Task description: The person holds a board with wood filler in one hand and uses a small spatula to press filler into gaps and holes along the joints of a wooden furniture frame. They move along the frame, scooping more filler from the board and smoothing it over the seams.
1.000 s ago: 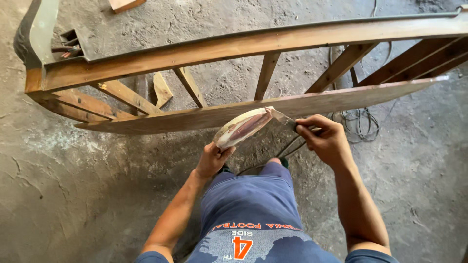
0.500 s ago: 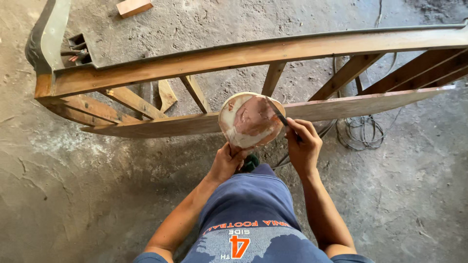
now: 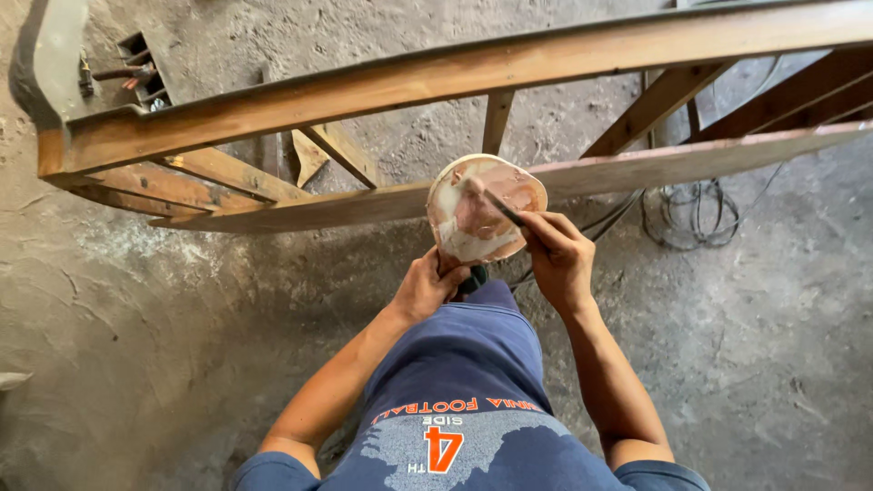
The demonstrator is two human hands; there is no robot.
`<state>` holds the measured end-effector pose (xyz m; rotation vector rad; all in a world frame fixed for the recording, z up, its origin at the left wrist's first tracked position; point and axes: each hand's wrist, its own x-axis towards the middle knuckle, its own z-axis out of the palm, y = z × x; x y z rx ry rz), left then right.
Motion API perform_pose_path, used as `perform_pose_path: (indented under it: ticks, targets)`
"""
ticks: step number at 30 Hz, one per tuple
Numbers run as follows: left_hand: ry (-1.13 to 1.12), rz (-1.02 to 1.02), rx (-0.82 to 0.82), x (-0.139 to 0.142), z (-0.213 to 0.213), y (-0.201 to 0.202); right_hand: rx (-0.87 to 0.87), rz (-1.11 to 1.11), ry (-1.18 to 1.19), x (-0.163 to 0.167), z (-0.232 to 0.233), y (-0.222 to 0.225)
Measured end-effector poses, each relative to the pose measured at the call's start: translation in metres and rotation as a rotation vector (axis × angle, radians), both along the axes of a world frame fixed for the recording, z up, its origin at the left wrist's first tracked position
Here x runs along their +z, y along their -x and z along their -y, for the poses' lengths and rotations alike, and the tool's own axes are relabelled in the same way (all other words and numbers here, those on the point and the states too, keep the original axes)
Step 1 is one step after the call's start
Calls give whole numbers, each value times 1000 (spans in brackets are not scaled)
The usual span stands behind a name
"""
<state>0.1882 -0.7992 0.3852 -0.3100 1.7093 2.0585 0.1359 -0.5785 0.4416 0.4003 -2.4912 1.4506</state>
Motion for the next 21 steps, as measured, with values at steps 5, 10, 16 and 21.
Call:
perform_pose_path:
  ticks: [5,10,16,21]
  targets:
    - [193,116,-52,-62,-13,5,33,221,142,-58,-34,-5]
    - [303,252,-80,-131,2,-9,-399,570,426,-156,-73,-9]
    - [283,491,-131,-210,11,-22,-552,288,122,-327,-98,37]
    - [383,488,-242,-250,25,-11,-747,250,126,-434,-73,84]
